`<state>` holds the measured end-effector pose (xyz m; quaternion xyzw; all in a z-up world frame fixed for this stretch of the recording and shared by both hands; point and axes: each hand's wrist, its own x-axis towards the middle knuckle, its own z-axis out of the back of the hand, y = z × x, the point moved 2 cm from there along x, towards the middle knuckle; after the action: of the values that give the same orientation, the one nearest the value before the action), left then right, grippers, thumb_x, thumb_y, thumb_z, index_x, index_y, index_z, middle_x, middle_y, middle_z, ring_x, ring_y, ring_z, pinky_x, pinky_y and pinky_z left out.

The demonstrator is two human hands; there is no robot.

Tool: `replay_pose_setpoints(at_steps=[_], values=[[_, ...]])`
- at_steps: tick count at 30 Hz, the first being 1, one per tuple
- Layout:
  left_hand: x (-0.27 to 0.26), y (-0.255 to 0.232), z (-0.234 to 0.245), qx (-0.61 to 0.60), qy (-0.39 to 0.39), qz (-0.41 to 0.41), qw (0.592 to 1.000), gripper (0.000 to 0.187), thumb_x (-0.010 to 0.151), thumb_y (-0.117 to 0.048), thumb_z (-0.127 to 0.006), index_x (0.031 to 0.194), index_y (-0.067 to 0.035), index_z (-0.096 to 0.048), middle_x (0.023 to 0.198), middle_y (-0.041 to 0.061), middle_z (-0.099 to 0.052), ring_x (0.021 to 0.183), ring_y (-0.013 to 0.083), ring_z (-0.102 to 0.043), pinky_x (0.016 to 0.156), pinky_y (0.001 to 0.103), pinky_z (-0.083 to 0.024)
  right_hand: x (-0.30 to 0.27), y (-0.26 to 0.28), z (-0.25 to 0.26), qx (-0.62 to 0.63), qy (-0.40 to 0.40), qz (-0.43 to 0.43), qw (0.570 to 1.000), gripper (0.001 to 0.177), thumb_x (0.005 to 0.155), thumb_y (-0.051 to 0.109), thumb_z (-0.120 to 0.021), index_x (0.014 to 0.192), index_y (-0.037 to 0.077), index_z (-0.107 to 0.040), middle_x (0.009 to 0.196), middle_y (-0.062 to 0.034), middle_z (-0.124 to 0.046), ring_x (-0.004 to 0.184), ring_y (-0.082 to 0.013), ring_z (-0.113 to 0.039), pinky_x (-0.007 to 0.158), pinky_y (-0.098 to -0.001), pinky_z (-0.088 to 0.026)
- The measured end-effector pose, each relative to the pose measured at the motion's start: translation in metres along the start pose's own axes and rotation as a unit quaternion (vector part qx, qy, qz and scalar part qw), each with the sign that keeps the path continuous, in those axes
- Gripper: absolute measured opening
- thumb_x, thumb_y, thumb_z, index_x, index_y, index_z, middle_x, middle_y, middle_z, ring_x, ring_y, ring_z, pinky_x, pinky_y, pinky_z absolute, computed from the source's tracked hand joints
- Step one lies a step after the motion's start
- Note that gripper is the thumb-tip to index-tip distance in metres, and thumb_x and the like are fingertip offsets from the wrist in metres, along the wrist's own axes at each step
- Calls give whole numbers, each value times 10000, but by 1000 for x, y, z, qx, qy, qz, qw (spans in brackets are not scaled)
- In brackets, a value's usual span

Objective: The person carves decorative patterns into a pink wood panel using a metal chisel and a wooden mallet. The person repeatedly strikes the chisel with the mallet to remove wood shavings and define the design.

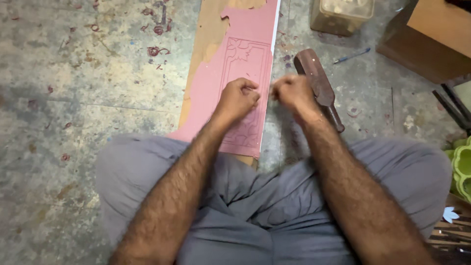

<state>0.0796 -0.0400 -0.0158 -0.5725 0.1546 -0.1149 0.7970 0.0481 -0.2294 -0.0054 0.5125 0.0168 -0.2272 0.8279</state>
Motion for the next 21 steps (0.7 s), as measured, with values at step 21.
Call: replay_pose_setpoints(at_steps=[21], values=[[-4,-71,185,-162,-218,-144,952,45,1000,-103,-738,959,-84,-737,868,-39,-704,778,58,-642,707,233,-521,-21,32,-44,-232,3,193,953,235,917,201,-689,1094,51,-730,903,-172,-769,838,-345,-749,758,-436,-574]])
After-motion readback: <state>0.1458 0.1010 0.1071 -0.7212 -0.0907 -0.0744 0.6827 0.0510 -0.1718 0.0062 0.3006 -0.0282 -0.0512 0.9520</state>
